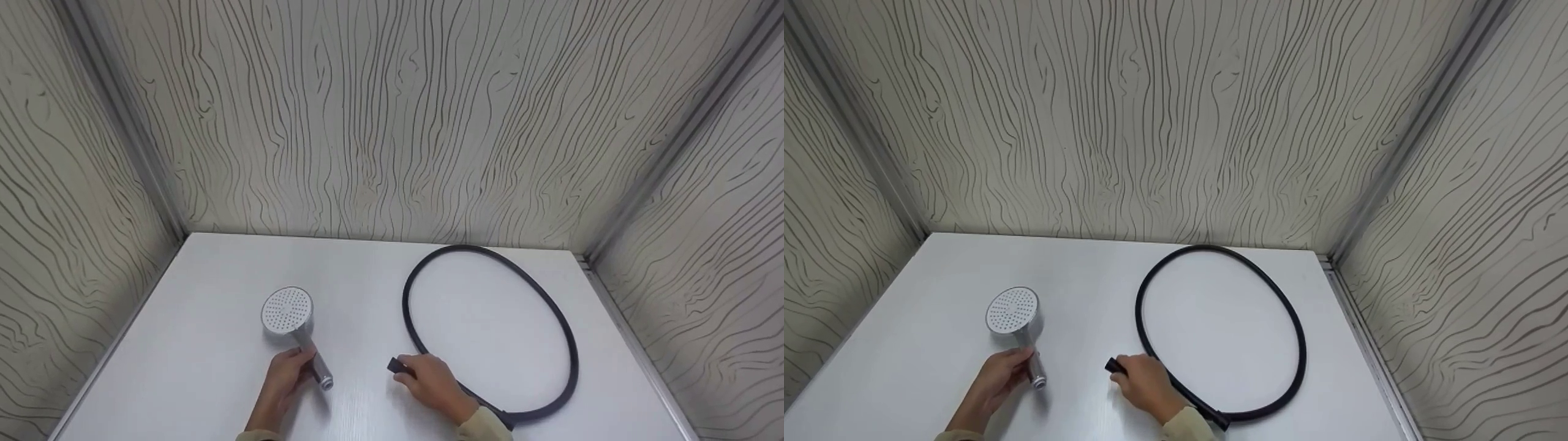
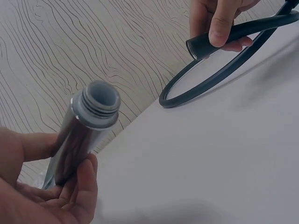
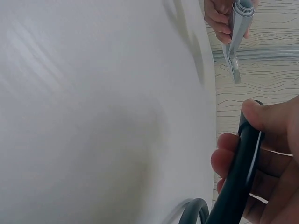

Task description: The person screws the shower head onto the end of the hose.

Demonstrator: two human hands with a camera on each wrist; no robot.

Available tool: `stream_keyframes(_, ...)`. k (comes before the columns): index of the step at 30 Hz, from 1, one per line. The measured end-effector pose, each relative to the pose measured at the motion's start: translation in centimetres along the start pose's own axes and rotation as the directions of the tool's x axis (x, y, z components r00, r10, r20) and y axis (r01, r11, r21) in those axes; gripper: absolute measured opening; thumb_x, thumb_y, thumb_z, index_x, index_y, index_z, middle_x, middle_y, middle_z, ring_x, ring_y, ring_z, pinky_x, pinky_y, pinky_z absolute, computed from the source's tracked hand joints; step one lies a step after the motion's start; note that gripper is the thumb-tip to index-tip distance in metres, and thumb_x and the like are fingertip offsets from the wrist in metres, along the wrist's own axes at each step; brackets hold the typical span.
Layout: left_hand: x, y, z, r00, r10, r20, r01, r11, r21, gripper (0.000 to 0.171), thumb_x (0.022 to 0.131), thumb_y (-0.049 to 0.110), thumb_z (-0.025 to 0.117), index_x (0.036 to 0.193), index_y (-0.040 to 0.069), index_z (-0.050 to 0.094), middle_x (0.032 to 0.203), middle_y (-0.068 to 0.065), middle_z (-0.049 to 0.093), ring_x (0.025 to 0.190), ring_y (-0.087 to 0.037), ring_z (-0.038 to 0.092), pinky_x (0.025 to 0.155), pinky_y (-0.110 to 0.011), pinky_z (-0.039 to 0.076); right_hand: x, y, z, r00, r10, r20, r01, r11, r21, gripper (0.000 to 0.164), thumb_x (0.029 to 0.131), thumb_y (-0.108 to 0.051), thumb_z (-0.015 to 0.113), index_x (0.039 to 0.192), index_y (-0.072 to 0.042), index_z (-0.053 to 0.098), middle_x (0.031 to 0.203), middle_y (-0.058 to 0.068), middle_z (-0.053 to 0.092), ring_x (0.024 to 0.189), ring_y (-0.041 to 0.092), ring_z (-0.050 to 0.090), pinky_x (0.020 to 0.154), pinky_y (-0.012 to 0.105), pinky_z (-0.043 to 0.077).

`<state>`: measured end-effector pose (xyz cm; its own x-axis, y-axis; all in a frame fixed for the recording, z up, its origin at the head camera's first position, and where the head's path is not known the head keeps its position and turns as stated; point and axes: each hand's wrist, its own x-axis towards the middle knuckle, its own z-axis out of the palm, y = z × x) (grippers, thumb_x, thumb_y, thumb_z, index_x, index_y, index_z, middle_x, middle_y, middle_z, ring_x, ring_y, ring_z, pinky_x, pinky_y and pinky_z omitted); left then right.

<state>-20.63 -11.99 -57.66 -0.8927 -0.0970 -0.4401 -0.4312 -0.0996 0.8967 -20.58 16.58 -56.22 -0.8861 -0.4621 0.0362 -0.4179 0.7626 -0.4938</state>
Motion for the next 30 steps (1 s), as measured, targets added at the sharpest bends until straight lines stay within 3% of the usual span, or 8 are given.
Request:
stream_keyframes(4,-0.2,0.3,0.3,1.0,0.017,-0.011,-0.017,1.0,0.014,0.053,0.098,0.023,0.057,0.134,-0.013,0.045,0.119,-0.02,0.062,0.102,-0.02,0.063,0.1,-0.041,0.051,-0.1,-0.2,-0.2,1.0,-0.002,-0.009,0.002,1.0,0.024,0.015,0.094,-0.025,0.063,0.081,-0.018,0.061,0.064,-0.013,0.05,0.058,0.001,0.04,0.054,0.016,0.034)
stream_keyframes(11,-0.6,0.5,0.6,0.999,0.027,-0.036,-0.025,0.999,0.036,0.052,0.1,0.024,0.053,0.135,-0.013,0.043,0.115,-0.017,0.064,0.1,-0.018,0.063,0.102,-0.042,0.05,-0.3,-0.9,-0.8,1.0,0.006,-0.011,-0.005,0.999,0.05,0.012,0.094,-0.026,0.063,0.092,-0.015,0.068,0.068,-0.012,0.056,0.061,0.0,0.043,0.055,0.016,0.037)
stream_keyframes(21,-1.1,0.8,1.1,0.998,0.03,-0.062,-0.029,0.999,0.017,0.056,0.101,0.025,0.052,0.14,-0.013,0.037,0.13,-0.024,0.057,0.118,-0.031,0.06,0.106,-0.042,0.048,-0.4,-1.6,-1.2,0.999,-0.031,-0.038,0.032,0.999,0.032,0.014,0.094,-0.029,0.063,0.084,-0.018,0.063,0.067,-0.013,0.054,0.06,0.0,0.041,0.055,0.015,0.037)
stream_keyframes(30,-1.8,1.2,1.6,0.995,0.067,-0.073,-0.067,0.998,0.0,0.06,0.101,0.029,0.052,0.141,-0.012,0.036,0.136,-0.027,0.053,0.124,-0.036,0.057,0.108,-0.043,0.047,-0.4,-1.9,-1.4,0.996,-0.06,-0.065,0.062,0.997,0.036,0.016,0.094,-0.027,0.063,0.08,-0.018,0.06,0.065,-0.012,0.052,0.059,-0.001,0.04,0.055,0.014,0.036)
